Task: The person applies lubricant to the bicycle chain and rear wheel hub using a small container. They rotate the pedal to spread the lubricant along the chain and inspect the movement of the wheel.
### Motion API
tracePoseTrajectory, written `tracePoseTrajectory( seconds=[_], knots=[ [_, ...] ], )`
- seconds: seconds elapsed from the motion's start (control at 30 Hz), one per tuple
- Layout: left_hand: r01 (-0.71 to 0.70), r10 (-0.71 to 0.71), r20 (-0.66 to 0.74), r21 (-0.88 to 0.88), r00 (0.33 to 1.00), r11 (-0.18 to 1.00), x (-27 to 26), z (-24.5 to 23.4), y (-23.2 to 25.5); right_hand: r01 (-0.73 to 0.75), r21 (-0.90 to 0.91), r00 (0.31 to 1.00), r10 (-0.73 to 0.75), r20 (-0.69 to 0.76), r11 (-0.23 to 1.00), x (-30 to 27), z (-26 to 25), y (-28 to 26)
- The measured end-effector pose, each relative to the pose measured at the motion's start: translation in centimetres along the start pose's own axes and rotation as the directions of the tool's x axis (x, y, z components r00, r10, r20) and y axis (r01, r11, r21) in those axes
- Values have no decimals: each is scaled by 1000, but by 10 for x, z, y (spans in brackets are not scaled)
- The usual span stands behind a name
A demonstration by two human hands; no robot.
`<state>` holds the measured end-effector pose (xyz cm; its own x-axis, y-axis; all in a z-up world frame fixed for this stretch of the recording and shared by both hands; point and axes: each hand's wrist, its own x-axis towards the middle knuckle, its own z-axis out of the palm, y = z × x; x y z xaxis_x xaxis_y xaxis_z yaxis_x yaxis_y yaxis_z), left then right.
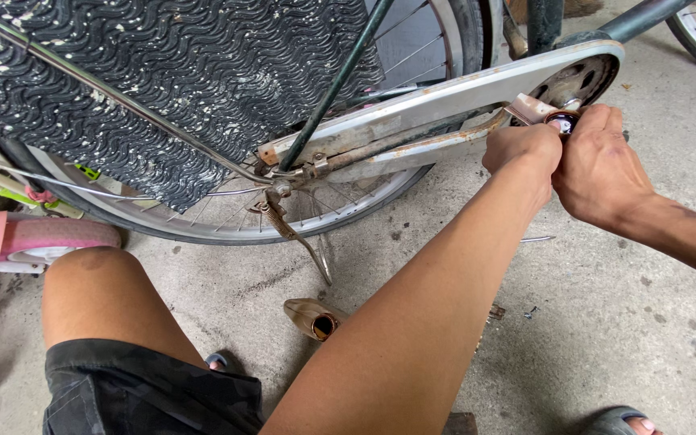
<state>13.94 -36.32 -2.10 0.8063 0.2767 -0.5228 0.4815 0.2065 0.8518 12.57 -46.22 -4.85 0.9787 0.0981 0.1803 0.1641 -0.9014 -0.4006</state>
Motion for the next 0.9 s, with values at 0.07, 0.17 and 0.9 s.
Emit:
tracePoseTrajectory(
  seconds=[0.07,0.17,0.9],
  knots=[
    [-34,33,13,16,999,999,3,5,-3,-11,5,1000,11,-3,1000,0,-2,5],
    [-26,29,75,-36,997,999,11,10,-12,-65,20,998,64,15,998,-1,-2,18],
    [-17,-11,163,171,987,985,121,102,-36,-189,25,980,190,-60,982,25,-5,110]
  ],
)
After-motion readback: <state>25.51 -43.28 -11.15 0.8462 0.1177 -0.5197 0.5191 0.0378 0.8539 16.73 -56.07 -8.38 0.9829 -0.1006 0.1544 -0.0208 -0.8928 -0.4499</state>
